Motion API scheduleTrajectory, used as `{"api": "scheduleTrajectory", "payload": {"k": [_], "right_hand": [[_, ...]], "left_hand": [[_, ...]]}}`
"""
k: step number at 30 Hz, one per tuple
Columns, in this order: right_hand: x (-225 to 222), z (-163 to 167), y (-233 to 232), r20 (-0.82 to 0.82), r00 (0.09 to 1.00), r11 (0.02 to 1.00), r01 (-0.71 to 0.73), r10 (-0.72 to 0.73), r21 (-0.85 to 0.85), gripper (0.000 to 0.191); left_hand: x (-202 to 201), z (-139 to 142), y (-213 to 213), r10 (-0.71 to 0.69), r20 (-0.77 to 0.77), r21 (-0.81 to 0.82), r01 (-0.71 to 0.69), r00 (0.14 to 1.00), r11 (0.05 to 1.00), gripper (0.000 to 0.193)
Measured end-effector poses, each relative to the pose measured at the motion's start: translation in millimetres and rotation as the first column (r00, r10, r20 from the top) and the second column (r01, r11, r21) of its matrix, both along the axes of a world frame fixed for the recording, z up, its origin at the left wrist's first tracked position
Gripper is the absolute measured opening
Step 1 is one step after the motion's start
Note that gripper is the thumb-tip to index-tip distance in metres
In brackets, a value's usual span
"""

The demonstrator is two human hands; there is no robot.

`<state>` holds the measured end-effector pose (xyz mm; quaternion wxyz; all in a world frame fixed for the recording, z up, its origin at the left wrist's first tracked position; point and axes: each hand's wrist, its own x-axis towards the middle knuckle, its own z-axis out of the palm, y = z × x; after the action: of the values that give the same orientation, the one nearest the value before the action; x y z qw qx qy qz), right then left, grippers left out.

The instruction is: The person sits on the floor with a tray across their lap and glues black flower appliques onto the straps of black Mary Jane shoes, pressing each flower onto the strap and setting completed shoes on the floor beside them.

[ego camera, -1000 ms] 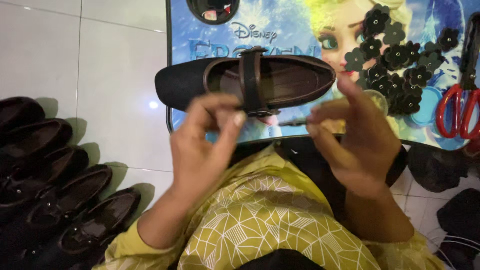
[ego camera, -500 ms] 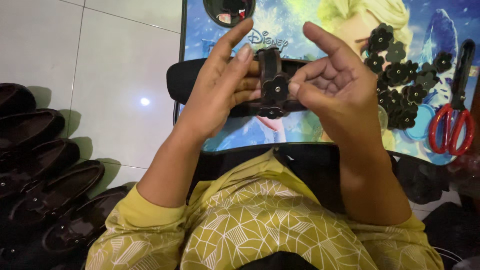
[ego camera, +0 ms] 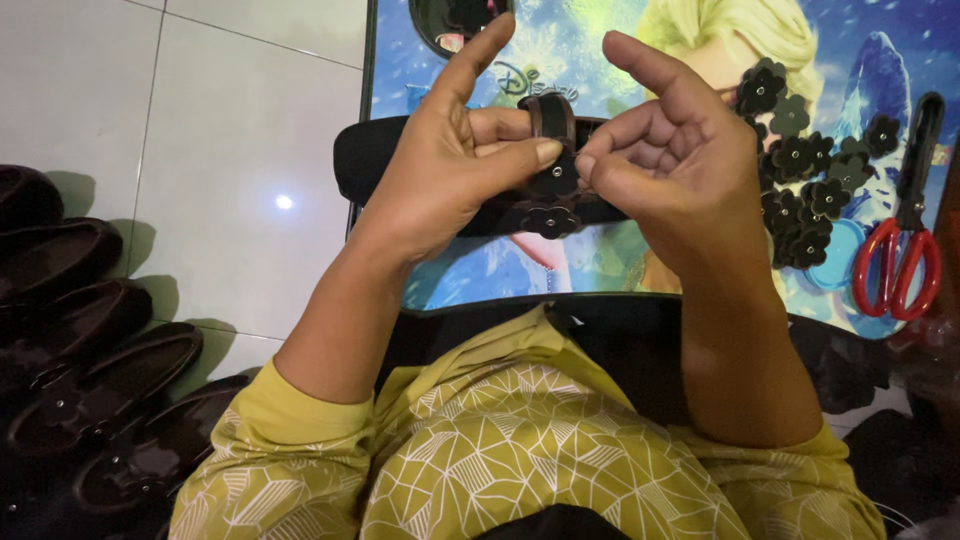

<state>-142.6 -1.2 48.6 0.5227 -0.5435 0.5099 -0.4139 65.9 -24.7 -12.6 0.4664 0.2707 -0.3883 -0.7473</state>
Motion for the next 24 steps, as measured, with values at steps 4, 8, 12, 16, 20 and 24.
{"api": "scheduleTrajectory", "payload": {"k": [4,8,12,16,20,24], "right_hand": [[0.9,-0.7,-1.2,0.001,1.0,1.0,0.0,0.0,-0.009,0.074],[1.3,-1.4,-1.3,-0.008,1.0,1.0,0.005,-0.005,-0.02,0.073],[1.6,-3.4,-0.8,0.018,1.0,0.999,0.011,-0.01,-0.033,0.072],[2.2,-5.4,0.6,-0.041,0.999,0.996,0.028,-0.031,-0.081,0.07],[3.9,-7.3,2.1,-0.044,0.997,0.994,0.055,-0.059,-0.095,0.067],[5.3,-10.2,2.9,-0.027,0.996,0.993,0.083,-0.086,-0.09,0.065]], "left_hand": [[0.8,-0.5,-0.2,-0.009,-0.013,-0.019,0.009,1.0,1.0,0.095],[0.8,-1.9,0.0,-0.014,-0.008,-0.037,0.013,1.0,0.999,0.096],[0.8,-2.9,-0.3,-0.022,-0.021,-0.037,0.022,1.0,0.999,0.095],[1.0,-2.5,0.8,-0.022,-0.038,-0.029,0.021,0.999,0.999,0.094],[1.0,-2.1,1.7,-0.015,-0.028,-0.037,0.014,1.0,0.999,0.093],[1.5,-1.8,2.2,-0.016,-0.026,-0.042,0.015,1.0,0.999,0.091]]}}
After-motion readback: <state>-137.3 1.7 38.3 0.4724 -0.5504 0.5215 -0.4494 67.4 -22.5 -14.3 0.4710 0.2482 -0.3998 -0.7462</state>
